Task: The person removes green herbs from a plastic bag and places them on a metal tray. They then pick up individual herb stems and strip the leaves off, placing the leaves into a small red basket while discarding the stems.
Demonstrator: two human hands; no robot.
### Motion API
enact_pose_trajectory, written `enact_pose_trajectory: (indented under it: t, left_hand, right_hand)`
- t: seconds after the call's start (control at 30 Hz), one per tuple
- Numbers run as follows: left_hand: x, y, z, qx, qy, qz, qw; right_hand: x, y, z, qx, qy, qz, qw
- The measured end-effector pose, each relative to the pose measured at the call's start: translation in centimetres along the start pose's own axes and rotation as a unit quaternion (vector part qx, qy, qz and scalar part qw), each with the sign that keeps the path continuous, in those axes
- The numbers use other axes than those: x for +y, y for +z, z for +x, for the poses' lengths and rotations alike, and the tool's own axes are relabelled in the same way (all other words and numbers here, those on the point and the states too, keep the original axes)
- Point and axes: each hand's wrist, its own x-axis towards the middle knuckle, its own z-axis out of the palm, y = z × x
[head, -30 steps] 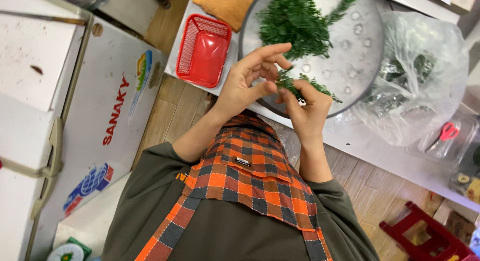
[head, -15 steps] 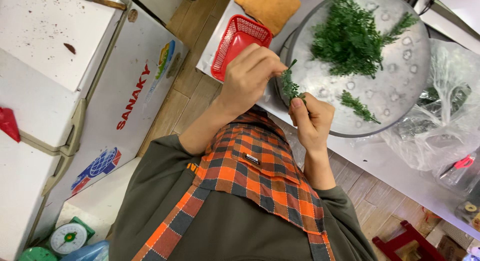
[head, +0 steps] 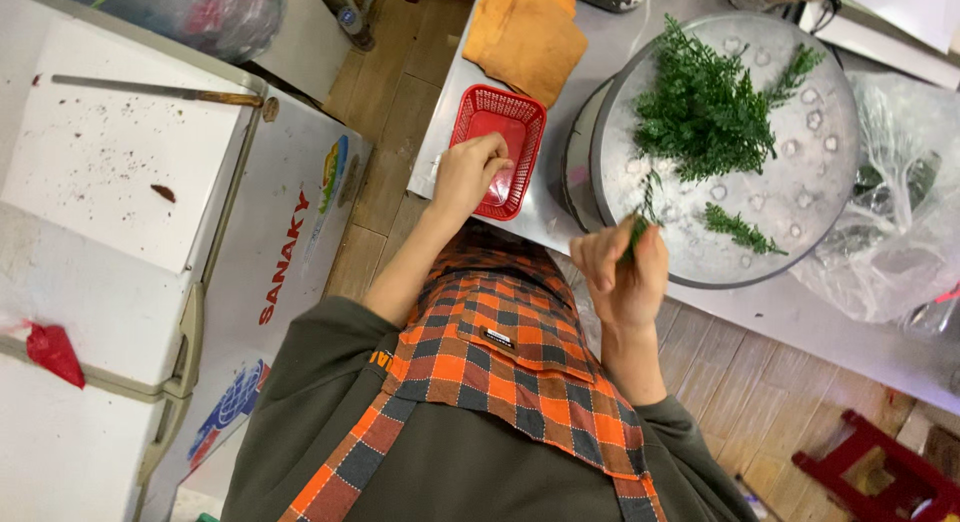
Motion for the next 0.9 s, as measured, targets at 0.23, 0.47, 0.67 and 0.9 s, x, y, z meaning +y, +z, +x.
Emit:
enact_pose_trajectory:
  t: [0.23,0.47,0.67,0.9]
  left_hand:
    - [-1.7,1.4,1.0,0.014,0.085,0.154,0.984]
    - [7.4,-2.4,-0.3,-0.185,0.065,-0.451,0.871]
    - [11.4,-3.8,-0.9,-0.13,0.119,-0.39,0.904]
    - [13.1,-5.3,-1.3,-0.289,0.13,-0.554,0.77]
  right_hand:
    - [2.6,0.6,2.1,0.04,0.101,0.161,0.981]
    - [3.7,0.7,3.5,0.031,0.099,0.075,0.992]
    - [2.9,0.2,3.3,0.051,0.082,0.079,0.992]
    - [2.7,-0.9,0.9,0.007,0.076,0.222,0.972]
